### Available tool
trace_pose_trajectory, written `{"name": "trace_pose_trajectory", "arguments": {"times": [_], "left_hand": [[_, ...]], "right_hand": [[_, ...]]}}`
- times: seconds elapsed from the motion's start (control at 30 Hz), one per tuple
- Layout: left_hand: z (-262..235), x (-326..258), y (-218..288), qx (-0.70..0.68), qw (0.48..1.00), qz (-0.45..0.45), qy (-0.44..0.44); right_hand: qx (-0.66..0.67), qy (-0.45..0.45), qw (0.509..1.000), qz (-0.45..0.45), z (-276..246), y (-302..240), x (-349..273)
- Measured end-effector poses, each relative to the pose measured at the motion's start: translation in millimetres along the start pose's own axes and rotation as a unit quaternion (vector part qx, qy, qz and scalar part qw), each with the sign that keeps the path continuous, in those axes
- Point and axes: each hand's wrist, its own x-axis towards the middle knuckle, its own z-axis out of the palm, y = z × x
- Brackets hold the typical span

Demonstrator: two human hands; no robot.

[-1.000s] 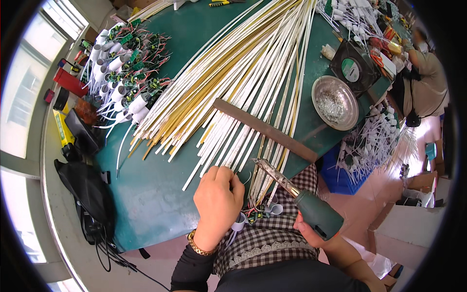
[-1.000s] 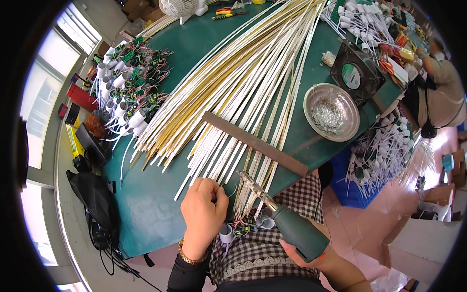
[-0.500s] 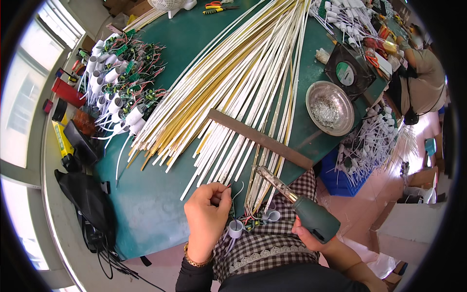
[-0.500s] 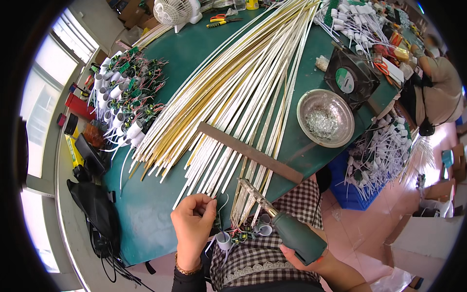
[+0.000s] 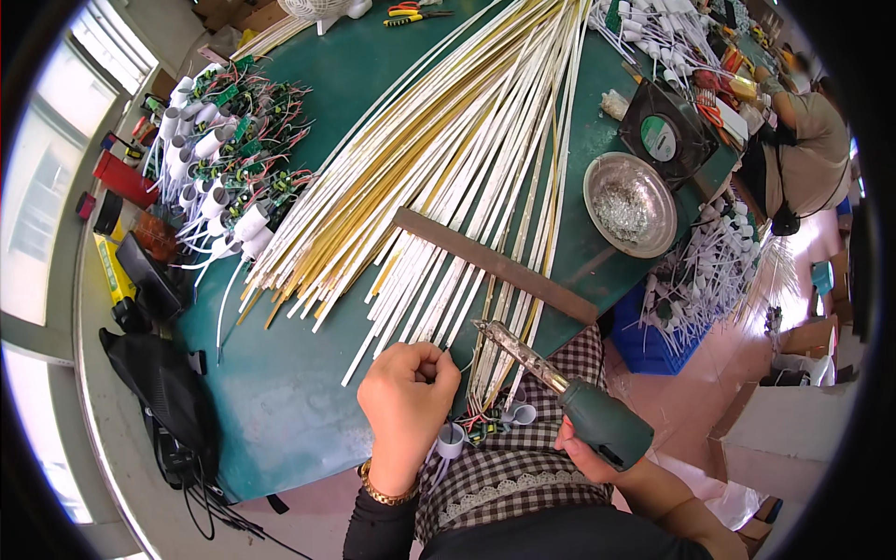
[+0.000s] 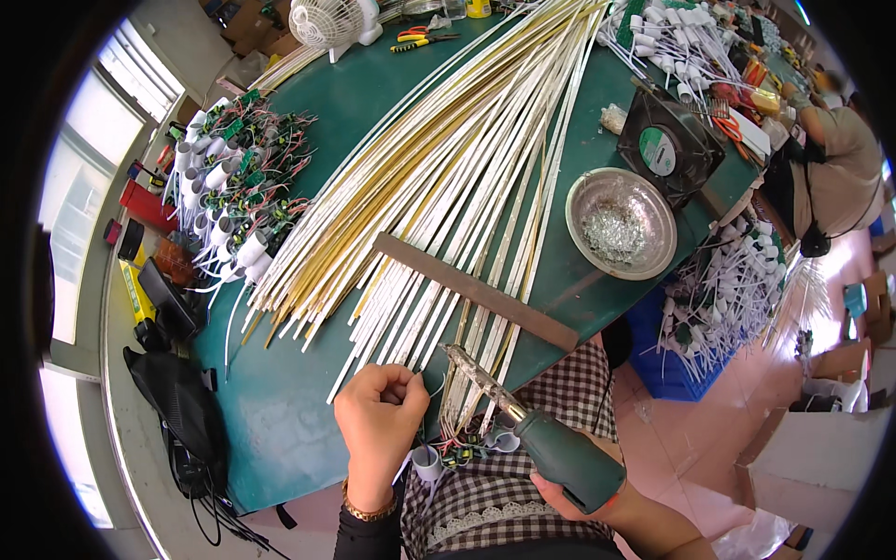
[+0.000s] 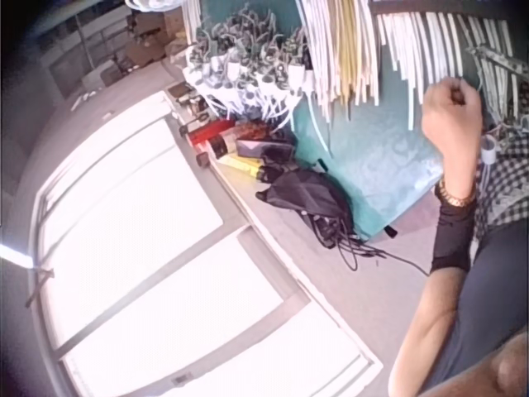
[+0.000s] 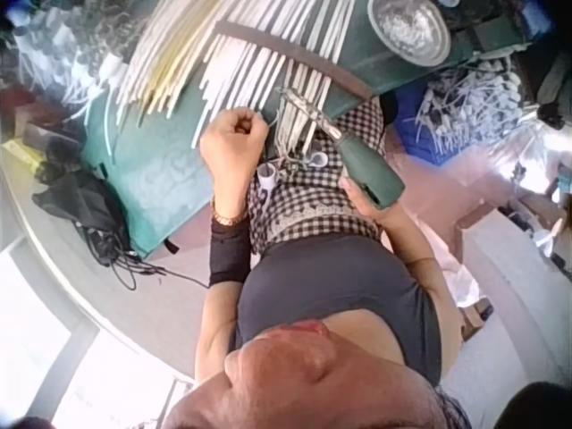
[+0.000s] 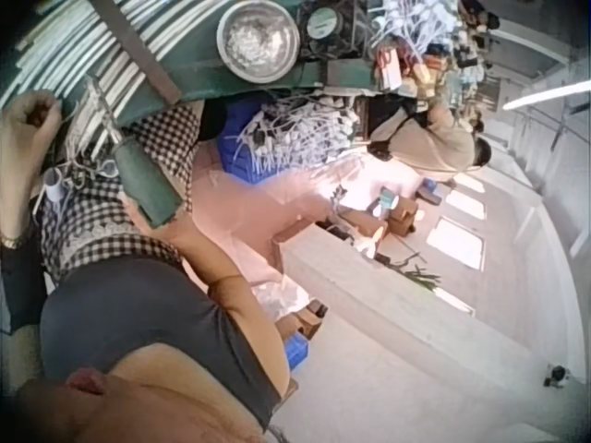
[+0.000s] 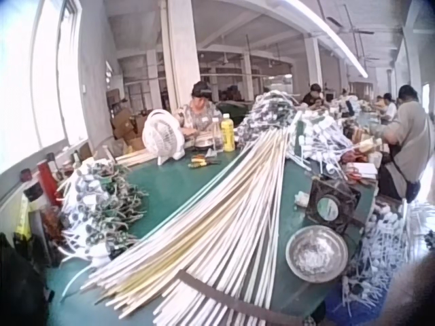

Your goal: The person solders small electronic components onto a circuit board with a soldering iron, then connects the components to wire bundles on an assembly table.

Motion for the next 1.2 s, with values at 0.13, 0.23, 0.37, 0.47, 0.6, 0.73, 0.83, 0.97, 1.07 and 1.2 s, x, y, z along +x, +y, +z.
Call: {"name": "trace_pose_trajectory", "arguments": {"times": [0.13, 0.23, 0.37, 0.47, 0.6, 0.73, 0.83, 0.97, 1.07, 1.2], "left_hand": [[3, 0, -3, 0.020, 0.999, 0.022, 0.018], [2, 2, -1, 0.028, 0.999, 0.017, 0.013], [2, 3, -1, 0.041, 0.999, 0.006, 0.007], [2, 4, 0, 0.039, 0.999, -0.008, -0.015], [-3, 8, 0, 0.018, 0.999, -0.036, -0.035], [-5, 9, -4, 0.008, 0.997, -0.052, -0.053], [-5, 9, -3, 0.015, 0.997, -0.049, -0.059], [-5, 10, -3, 0.008, 0.997, -0.051, -0.051], [-6, 10, 0, 0.017, 0.996, -0.059, -0.065], [-3, 9, 0, 0.025, 0.997, -0.051, -0.051]], "right_hand": [[0.004, -0.007, 1.000, -0.011, 3, 4, -1], [0.013, 0.019, 1.000, -0.004, 7, 10, -2], [0.012, 0.013, 1.000, -0.015, 4, 1, 5], [0.008, 0.017, 1.000, -0.025, 1, -7, 12], [0.010, 0.011, 0.998, -0.063, -6, -22, 26], [0.016, 0.009, 0.999, -0.028, -7, -30, 27], [0.024, 0.007, 0.999, -0.024, -8, -30, 28], [-0.031, 0.007, 0.997, -0.068, -11, -35, 33], [-0.054, 0.020, 0.994, -0.088, -9, -33, 35], [-0.063, 0.022, 0.995, -0.076, -10, -36, 33]]}}
